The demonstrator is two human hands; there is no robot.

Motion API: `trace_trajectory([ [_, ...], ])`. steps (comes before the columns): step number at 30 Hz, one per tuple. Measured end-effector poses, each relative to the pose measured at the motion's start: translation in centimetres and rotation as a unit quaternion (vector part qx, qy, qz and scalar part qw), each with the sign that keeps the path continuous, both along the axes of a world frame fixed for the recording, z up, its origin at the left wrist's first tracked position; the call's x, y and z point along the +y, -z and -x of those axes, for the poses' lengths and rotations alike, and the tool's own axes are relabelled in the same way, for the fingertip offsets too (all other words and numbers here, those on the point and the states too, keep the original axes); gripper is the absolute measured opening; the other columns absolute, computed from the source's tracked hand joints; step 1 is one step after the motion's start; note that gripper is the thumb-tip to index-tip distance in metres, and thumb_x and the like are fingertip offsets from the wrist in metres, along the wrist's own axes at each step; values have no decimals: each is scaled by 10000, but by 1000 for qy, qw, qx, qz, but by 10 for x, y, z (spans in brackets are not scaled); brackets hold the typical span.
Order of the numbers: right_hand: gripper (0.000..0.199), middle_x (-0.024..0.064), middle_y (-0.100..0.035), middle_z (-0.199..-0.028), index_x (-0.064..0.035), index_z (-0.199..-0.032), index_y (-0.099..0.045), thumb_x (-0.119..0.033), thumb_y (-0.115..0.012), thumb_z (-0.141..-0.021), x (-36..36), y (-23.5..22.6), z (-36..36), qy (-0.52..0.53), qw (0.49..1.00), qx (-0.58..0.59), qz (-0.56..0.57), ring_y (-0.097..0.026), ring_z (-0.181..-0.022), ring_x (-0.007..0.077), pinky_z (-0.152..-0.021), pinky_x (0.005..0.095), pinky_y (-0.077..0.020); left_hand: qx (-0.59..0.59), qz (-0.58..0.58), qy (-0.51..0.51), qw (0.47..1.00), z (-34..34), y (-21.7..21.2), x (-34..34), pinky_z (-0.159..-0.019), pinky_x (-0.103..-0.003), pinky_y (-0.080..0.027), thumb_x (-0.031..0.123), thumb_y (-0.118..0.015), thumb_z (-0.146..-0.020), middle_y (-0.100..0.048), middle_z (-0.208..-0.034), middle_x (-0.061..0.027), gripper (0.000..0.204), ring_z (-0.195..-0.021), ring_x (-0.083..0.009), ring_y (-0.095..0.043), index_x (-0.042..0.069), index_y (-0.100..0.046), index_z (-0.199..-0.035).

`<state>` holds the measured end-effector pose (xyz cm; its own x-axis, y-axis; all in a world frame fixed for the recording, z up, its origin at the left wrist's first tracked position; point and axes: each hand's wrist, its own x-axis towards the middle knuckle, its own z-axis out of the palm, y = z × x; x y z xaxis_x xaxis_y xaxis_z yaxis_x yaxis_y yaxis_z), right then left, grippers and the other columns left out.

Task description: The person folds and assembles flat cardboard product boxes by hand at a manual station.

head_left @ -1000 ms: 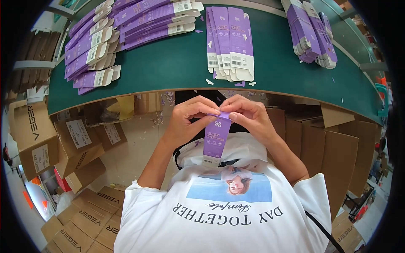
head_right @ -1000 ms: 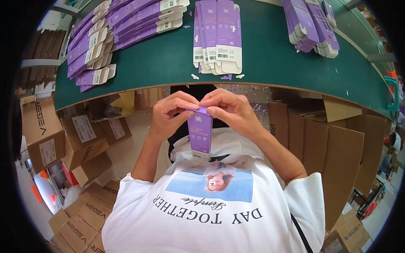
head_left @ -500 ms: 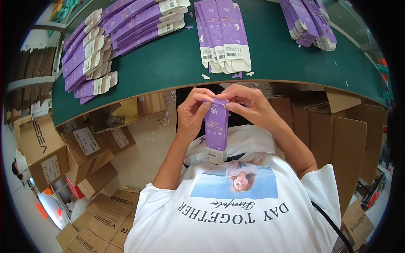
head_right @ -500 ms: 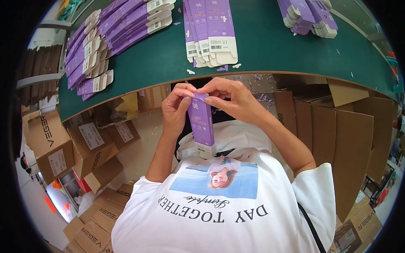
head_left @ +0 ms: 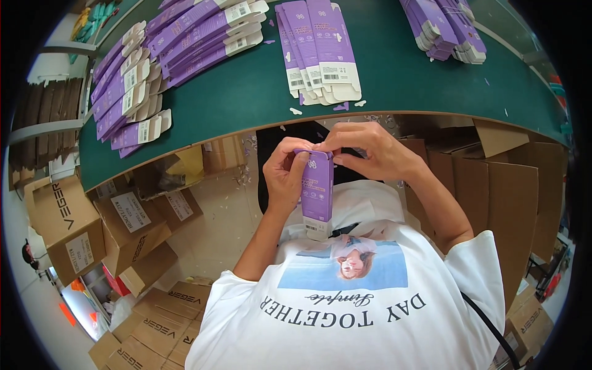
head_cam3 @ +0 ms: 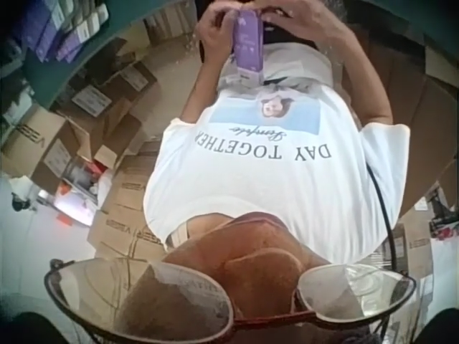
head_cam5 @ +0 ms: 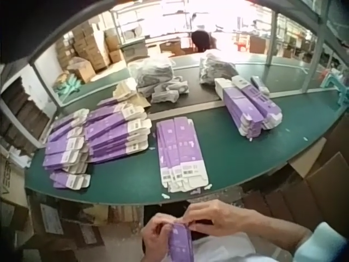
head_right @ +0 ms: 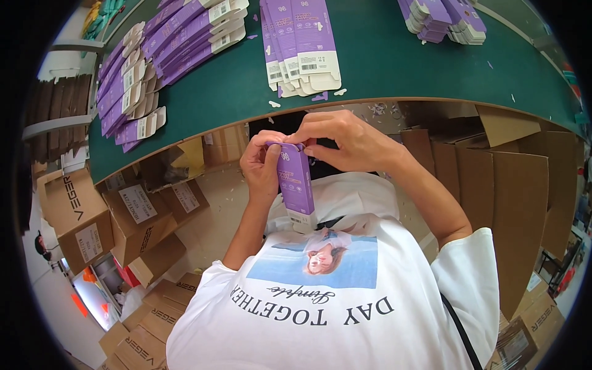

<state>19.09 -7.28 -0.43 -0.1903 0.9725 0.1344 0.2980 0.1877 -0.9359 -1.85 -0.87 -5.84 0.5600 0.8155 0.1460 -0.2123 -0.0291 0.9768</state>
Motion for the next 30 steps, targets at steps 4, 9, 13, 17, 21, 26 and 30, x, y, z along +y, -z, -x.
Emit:
trace_trajectory([
  [4, 246, 45, -665, -918, -27, -1081, -728, 26, -688, -845, 4, 12, -2, 17, 999, 36, 14, -545, -755, 176, -672, 289, -445, 45, 54, -44, 997, -8, -8, -15, -718, -203, -457, 134, -565, -1014, -663, -1017, -54, 103, -784, -86, -548, 63, -618, -1066],
  [9, 265, 49, -657, -909, -27, -1104, -718, 9, -710, -842, 1, 17, 0, 15, 996, -45, -73, -536, -736, 185, -664, 294, -441, 42, 74, -49, 995, -8, -6, -17, -690, -188, -447, 191, -527, -1049, -669, -1029, -44, 136, -757, -59, -535, 74, -593, -1068],
  [13, 293, 55, -652, -918, -22, -1132, -706, -9, -725, -840, -13, 23, 9, 34, 997, -20, -64, -527, -719, 185, -651, 299, -437, 24, 88, -33, 995, -4, 4, -17, -706, -196, -459, 176, -527, -1049, -672, -1033, -48, 132, -773, -70, -551, 61, -592, -1059],
  [17, 327, 66, -648, -947, -13, -1162, -692, -24, -738, -838, -26, 28, 17, 60, 998, 11, -31, -523, -707, 183, -639, 300, -439, 14, 96, -23, 995, -7, 10, -15, -732, -209, -474, 145, -535, -1039, -674, -1033, -53, 118, -795, -87, -569, 44, -596, -1045],
  [21, 363, 83, -645, -996, -3, -1193, -675, -25, -745, -837, -31, 31, 19, 79, 994, -65, -47, -533, -708, 183, -639, 289, -456, 21, 84, -31, 996, -14, 7, -15, -739, -212, -474, 138, -532, -1036, -671, -1037, -52, 117, -805, -88, -569, 41, -597, -1033],
  [26, 497, 110, -657, -1076, -8, -1259, -627, -23, -792, -790, -24, 27, 31, 147, 987, 55, -35, -598, -749, 176, -681, 274, -518, 16, 48, -60, 997, -16, -11, -9, -719, -195, -455, 193, -523, -1057, -670, -1045, -37, 147, -790, -48, -539, 72, -585, -1000],
  [30, 542, 101, -667, -1085, 0, -1305, -557, -5, -772, -807, -42, 34, 58, 59, 963, 215, 148, -641, -824, 158, -740, 271, -543, 2, 58, -167, 984, -13, -10, 19, -753, -210, -469, 114, -516, -1027, -672, -1063, -56, 117, -852, -90, -576, 39, -601, -1000],
])
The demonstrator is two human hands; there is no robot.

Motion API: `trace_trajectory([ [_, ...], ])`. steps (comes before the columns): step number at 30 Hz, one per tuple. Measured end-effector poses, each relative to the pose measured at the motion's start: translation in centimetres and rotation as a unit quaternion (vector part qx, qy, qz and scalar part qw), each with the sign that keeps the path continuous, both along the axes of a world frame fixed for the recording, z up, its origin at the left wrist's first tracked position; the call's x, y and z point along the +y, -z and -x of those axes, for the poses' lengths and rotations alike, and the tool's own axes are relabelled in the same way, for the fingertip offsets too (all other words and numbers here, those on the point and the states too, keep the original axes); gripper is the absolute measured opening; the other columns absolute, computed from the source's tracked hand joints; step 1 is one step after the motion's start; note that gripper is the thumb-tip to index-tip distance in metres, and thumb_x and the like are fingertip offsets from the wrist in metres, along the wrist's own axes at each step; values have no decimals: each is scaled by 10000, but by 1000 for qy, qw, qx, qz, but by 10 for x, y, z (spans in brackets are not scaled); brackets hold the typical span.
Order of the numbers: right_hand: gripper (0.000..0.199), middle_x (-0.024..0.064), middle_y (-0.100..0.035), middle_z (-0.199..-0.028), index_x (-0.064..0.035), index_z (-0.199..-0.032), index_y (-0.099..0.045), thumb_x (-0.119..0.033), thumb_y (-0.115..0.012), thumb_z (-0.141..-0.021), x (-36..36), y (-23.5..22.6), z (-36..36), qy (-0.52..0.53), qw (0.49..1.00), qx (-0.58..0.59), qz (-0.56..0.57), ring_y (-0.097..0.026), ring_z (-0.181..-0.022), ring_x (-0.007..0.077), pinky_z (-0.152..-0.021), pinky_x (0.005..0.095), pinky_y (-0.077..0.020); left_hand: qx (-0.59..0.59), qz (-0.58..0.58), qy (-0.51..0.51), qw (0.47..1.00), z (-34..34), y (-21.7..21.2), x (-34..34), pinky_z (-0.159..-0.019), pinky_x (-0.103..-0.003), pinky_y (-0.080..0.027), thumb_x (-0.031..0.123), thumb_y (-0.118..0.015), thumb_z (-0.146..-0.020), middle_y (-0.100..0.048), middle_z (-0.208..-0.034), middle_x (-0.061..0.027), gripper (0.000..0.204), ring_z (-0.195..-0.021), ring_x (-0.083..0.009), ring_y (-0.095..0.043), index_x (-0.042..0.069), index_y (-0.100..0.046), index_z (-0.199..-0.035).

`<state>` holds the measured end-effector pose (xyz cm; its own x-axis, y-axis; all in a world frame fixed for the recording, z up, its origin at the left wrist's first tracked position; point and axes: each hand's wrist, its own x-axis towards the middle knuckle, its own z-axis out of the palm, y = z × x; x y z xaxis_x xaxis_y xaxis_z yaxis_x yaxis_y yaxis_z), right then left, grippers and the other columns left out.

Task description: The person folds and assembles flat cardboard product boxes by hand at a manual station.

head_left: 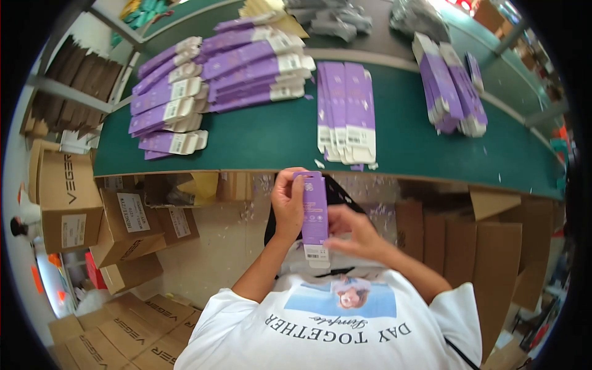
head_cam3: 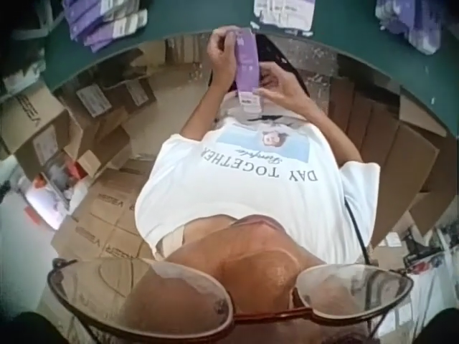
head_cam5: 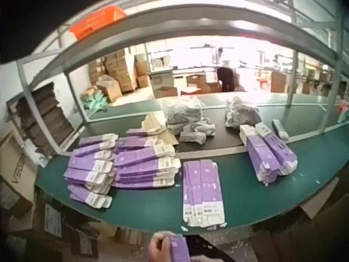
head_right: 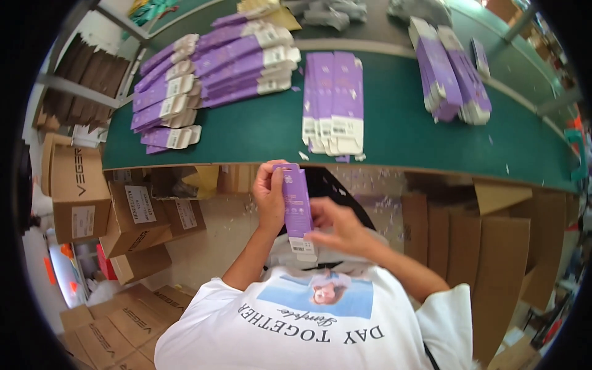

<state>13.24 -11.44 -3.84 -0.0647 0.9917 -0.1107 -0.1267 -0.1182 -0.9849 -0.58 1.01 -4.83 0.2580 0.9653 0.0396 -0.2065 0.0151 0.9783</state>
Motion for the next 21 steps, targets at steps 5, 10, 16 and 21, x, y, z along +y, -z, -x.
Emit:
trace_trajectory([
  [5, 455, 110, -676, -1044, 5, -1319, -517, 48, -645, -884, 2, -18, -1, 12, 999, -29, 33, -650, -917, 160, -834, 266, -539, -187, 83, -39, 978, 22, -11, 39, -762, -223, -506, 121, -526, -1033, -673, -1085, -73, 95, -866, -106, -611, 50, -588, -1020],
  [10, 270, 85, -660, -995, 7, -1186, -626, -1, -585, -919, 59, -62, -47, 114, 976, -182, -41, -598, -814, 114, -717, 221, -500, -284, 101, 12, 954, 47, -25, 56, -758, -252, -556, 168, -528, -1049, -672, -1103, -100, 144, -871, -132, -645, 49, -583, -1107],
  [16, 246, 19, -659, -924, -56, -1165, -715, -158, -594, -977, 205, -103, -101, 157, 956, -222, -106, -534, -763, 91, -664, 228, -448, -235, 154, 8, 960, 45, -26, 38, -741, -285, -588, 252, -522, -1058, -671, -1101, -123, 279, -851, -162, -664, 41, -566, -1235],
  [21, 344, 47, -710, -1062, -70, -1223, -701, -296, -595, -986, 357, -128, -128, 156, 940, -261, -152, -601, -873, 125, -754, 251, -484, -215, 172, 66, 959, 33, -10, 20, -737, -278, -581, 235, -511, -1059, -672, -1104, -131, 275, -840, -165, -661, 29, -580, -1228],
])
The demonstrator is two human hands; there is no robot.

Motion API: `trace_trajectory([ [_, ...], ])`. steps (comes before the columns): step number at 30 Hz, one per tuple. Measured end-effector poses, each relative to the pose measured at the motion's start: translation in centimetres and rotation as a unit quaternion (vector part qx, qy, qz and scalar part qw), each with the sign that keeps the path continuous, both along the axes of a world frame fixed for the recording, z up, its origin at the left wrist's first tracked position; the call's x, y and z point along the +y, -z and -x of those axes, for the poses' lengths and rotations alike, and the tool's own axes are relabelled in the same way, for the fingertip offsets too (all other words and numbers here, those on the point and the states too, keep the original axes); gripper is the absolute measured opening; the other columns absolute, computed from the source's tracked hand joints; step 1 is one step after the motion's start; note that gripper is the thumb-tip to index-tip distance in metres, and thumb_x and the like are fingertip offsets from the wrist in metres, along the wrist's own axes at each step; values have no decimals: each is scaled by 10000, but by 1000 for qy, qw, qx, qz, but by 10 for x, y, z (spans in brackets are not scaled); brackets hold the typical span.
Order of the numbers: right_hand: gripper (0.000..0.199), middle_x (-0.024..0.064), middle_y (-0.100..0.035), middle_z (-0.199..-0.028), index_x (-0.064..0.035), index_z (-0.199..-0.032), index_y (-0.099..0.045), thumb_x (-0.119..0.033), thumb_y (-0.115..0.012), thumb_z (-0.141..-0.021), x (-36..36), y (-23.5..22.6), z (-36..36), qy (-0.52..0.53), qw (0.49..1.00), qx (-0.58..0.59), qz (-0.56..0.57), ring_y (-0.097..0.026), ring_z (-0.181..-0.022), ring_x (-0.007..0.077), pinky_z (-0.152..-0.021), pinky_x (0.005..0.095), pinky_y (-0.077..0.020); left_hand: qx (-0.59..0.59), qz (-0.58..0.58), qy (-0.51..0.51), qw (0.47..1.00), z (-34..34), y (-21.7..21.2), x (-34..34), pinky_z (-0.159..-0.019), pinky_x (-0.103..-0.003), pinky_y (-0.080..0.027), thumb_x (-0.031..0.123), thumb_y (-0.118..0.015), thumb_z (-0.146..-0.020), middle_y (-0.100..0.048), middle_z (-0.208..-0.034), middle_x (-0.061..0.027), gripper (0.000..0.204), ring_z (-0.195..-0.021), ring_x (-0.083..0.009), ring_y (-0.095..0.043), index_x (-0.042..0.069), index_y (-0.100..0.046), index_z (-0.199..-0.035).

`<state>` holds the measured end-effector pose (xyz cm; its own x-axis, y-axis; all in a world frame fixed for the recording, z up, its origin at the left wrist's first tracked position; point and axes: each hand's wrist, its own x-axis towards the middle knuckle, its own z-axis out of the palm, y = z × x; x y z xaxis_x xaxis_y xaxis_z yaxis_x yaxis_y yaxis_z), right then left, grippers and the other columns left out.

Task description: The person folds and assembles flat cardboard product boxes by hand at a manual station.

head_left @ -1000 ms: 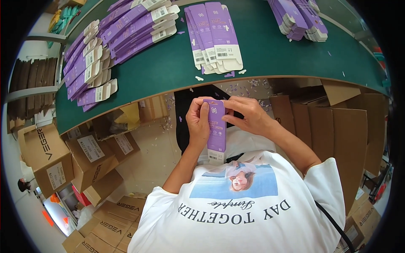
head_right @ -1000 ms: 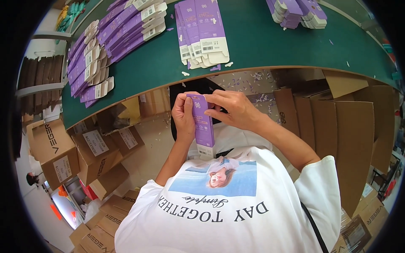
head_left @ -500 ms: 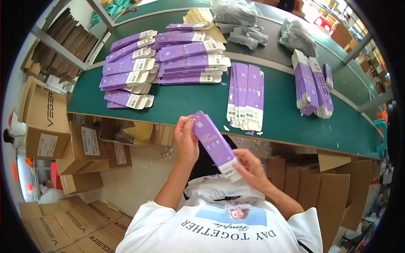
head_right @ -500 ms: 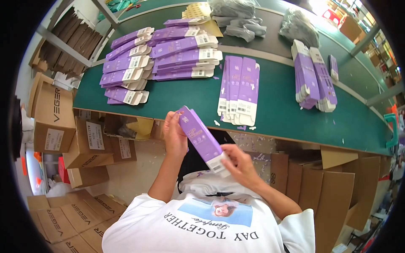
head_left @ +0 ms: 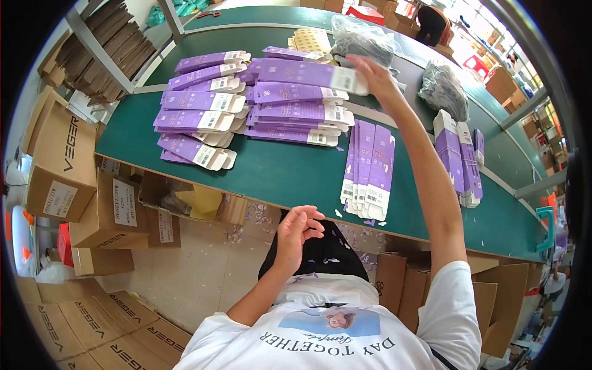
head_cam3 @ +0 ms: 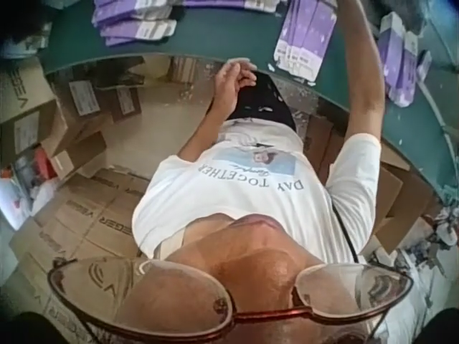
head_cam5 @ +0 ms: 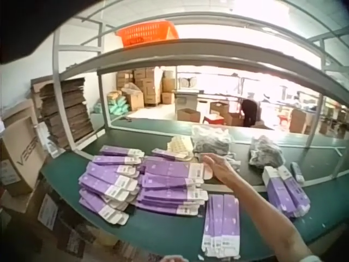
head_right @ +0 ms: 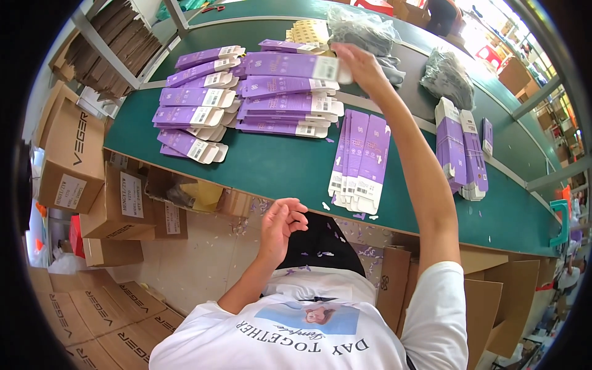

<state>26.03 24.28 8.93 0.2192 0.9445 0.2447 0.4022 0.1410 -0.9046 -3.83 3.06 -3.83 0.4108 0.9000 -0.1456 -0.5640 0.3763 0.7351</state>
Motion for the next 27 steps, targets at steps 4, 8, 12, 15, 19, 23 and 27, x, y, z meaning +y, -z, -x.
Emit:
trace_trajectory([
  [4, 326, 51, -731, -989, -62, -1190, -709, -271, -623, -954, -10, 39, -30, 51, 998, 26, -12, -626, -781, 134, -699, 263, -500, 31, -18, 21, 999, -4, 1, -4, -779, -276, -565, 189, -514, -1053, -671, -1108, -123, 243, -859, -150, -649, 15, -610, -1193],
  [8, 481, 93, -709, -1143, -43, -1281, -642, -129, -760, -824, -133, 74, -23, -41, 979, -198, 29, -677, -974, 212, -854, 307, -524, 138, -133, 2, 981, 4, 3, -4, -842, -302, -548, 153, -526, -1033, -677, -1107, -133, 230, -910, -178, -647, 5, -615, -1186],
  [12, 655, 137, -592, -1410, -13, -1352, -581, -180, -823, -766, -244, 82, -1, -64, 947, -313, 23, -577, -1265, 267, -1074, 349, -446, 248, -322, 39, 913, -24, -5, 11, -954, -371, -497, 157, -569, -1000, -637, -1210, -192, 301, -1066, -253, -612, -17, -590, -1244],
  [15, 616, 142, -547, -1466, -7, -1347, -582, -150, -803, -791, -276, 86, 7, -20, 907, -418, 42, -501, -1367, 289, -1118, 377, -409, 323, -461, 64, 824, -47, -10, 22, -1046, -431, -451, 173, -607, -973, -595, -1313, -247, 395, -1205, -320, -578, -36, -563, -1305],
  [19, 543, 141, -573, -1442, -17, -1390, -553, -26, -698, -866, -305, 95, 0, -47, 898, -437, 6, -537, -1340, 296, -1096, 397, -442, 530, -546, -1, 649, -67, 0, 12, -1157, -546, -295, 242, -672, -918, -371, -1523, -336, 647, -1430, -440, -357, -77, -445, -1433],
  [23, 445, 152, -631, -1361, 4, -1355, -572, 29, -616, -912, -328, 102, -13, 66, 947, -311, -42, -625, -1222, 290, -992, 359, -511, 553, -574, 46, 602, -62, 14, 2, -1184, -581, -205, 287, -699, -893, -227, -1586, -350, 787, -1484, -469, -232, -97, -353, -1487],
  [27, 377, 141, -703, -1232, 7, -1328, -583, 63, -541, -958, -351, 103, -17, 180, 939, -275, -97, -714, -1013, 253, -832, 310, -572, 529, -607, 79, 588, -65, 11, -24, -1184, -608, -171, 298, -718, -869, -217, -1594, -350, 823, -1480, -490, -228, -97, -346, -1488],
])
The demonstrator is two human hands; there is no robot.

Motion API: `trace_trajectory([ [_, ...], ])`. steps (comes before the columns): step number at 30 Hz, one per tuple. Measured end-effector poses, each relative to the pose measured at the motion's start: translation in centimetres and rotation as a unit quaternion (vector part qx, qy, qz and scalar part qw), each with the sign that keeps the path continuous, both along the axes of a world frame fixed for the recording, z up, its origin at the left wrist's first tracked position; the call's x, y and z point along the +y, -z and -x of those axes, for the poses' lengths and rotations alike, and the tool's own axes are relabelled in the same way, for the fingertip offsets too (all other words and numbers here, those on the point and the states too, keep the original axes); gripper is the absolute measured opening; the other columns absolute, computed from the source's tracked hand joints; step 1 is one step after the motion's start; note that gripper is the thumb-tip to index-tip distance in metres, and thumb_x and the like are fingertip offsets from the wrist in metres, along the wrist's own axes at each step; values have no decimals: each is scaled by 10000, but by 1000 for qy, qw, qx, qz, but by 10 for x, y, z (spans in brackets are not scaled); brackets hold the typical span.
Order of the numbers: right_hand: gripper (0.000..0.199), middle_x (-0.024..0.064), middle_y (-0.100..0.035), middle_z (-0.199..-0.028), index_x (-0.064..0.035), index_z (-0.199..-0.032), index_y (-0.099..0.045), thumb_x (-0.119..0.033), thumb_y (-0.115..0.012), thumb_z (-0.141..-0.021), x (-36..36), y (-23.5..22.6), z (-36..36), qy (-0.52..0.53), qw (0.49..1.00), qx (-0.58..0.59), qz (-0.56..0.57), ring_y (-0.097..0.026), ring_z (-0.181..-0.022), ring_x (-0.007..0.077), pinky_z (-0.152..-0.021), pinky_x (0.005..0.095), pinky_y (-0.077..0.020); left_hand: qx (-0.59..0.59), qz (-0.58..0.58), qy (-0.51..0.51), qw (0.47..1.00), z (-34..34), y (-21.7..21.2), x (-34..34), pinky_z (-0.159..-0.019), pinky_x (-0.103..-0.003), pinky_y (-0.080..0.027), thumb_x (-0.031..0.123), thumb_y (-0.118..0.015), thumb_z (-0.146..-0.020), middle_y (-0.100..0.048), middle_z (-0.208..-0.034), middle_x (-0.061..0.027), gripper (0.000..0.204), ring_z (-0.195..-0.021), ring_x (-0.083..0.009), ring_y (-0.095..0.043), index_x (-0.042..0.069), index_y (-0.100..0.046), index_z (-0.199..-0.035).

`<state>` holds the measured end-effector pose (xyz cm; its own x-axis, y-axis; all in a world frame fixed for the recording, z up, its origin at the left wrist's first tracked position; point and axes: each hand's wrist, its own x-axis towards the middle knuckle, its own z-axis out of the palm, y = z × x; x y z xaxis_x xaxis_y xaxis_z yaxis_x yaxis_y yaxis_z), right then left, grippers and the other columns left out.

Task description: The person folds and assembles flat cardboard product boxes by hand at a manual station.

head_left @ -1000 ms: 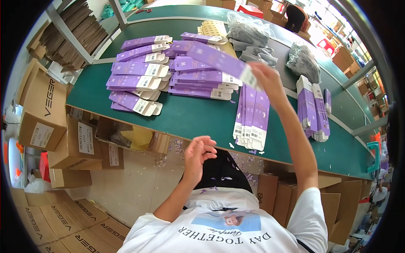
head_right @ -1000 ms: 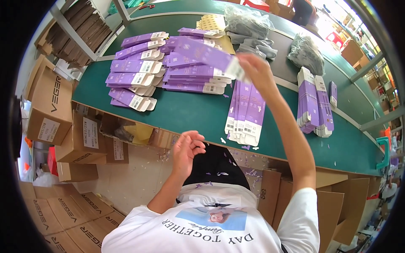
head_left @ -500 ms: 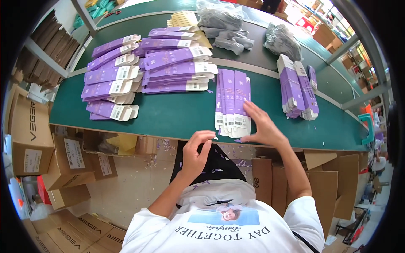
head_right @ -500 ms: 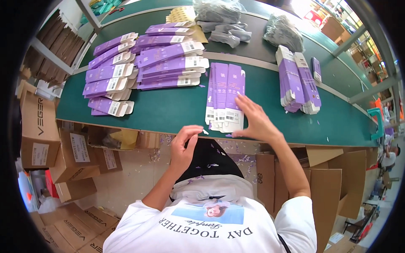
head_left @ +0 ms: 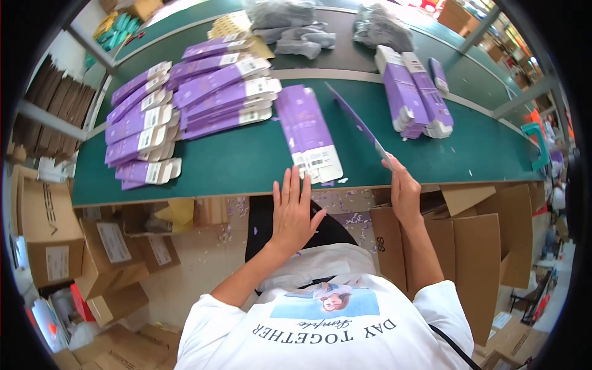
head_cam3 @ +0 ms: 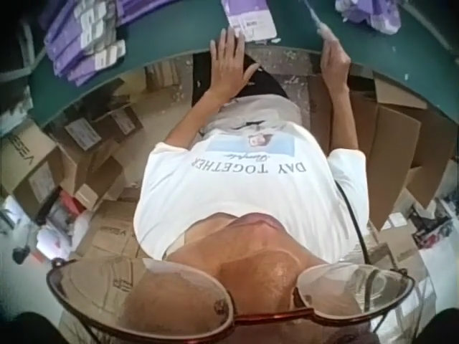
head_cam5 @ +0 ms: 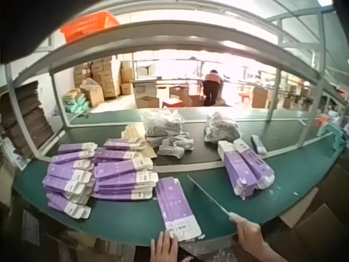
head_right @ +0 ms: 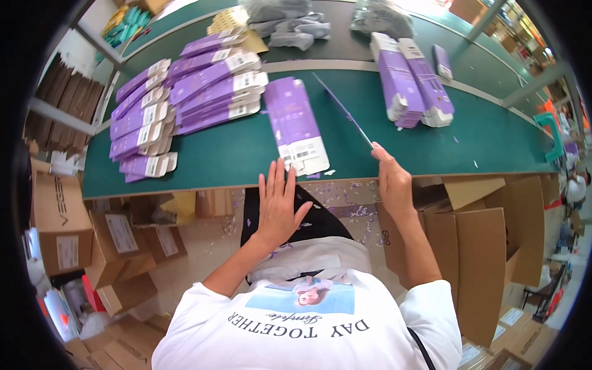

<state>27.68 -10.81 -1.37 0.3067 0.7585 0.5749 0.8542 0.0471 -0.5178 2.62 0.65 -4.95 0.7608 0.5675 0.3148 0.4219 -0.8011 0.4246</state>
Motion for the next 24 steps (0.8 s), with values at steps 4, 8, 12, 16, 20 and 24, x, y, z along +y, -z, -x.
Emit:
trace_trajectory([
  [4, 303, 82, -766, -1035, -41, -1265, -618, 20, -527, -982, -14, 10, 6, 128, 991, 48, -6, -698, -754, 187, -627, 310, -534, -22, 37, 58, 997, -4, 3, -18, -1158, -657, -132, 248, -744, -826, -228, -1591, -339, 810, -1475, -508, -206, -97, -370, -1456],
  [8, 320, 105, -752, -1096, -12, -1209, -650, 81, -571, -913, -13, -6, 24, 107, 980, 156, -69, -709, -807, 185, -631, 274, -532, -4, 3, 3, 1000, 2, -4, -22, -1173, -607, -172, 247, -726, -834, -258, -1598, -293, 793, -1471, -466, -252, -61, -375, -1476],
  [12, 302, 116, -706, -1225, -21, -1143, -699, 57, -661, -854, -25, -33, 48, -15, 991, 20, -134, -701, -1028, 231, -782, 306, -570, -240, 421, 98, 869, -6, -20, -8, -1129, -556, -297, 277, -633, -913, -412, -1465, -250, 696, -1339, -412, -417, -34, -377, -1480],
  [16, 302, 108, -693, -1246, -28, -1133, -705, -21, -722, -832, -35, -16, 97, -117, 990, -42, -71, -675, -1089, 243, -891, 350, -558, -414, 733, 150, 519, -11, -34, 8, -1085, -505, -422, 307, -540, -992, -567, -1333, -208, 607, -1206, -358, -581, -8, -378, -1485],
  [20, 320, 111, -693, -1239, -28, -1137, -705, -106, -764, -833, -21, -20, 102, -195, 980, 28, -32, -673, -1089, 258, -915, 370, -547, -433, 776, 155, 431, 7, -21, 16, -961, -464, -510, 276, -554, -998, -648, -1173, -180, 508, -1033, -321, -659, -9, -447, -1405],
  [24, 329, 116, -701, -1210, -17, -1122, -691, -163, -768, -838, 10, -36, 98, -165, 958, 233, -20, -668, -1008, 245, -860, 359, -545, -387, 759, 123, 508, 20, -17, 7, -814, -417, -568, 224, -602, -976, -687, -1016, -158, 405, -870, -288, -692, -16, -531, -1294],
])
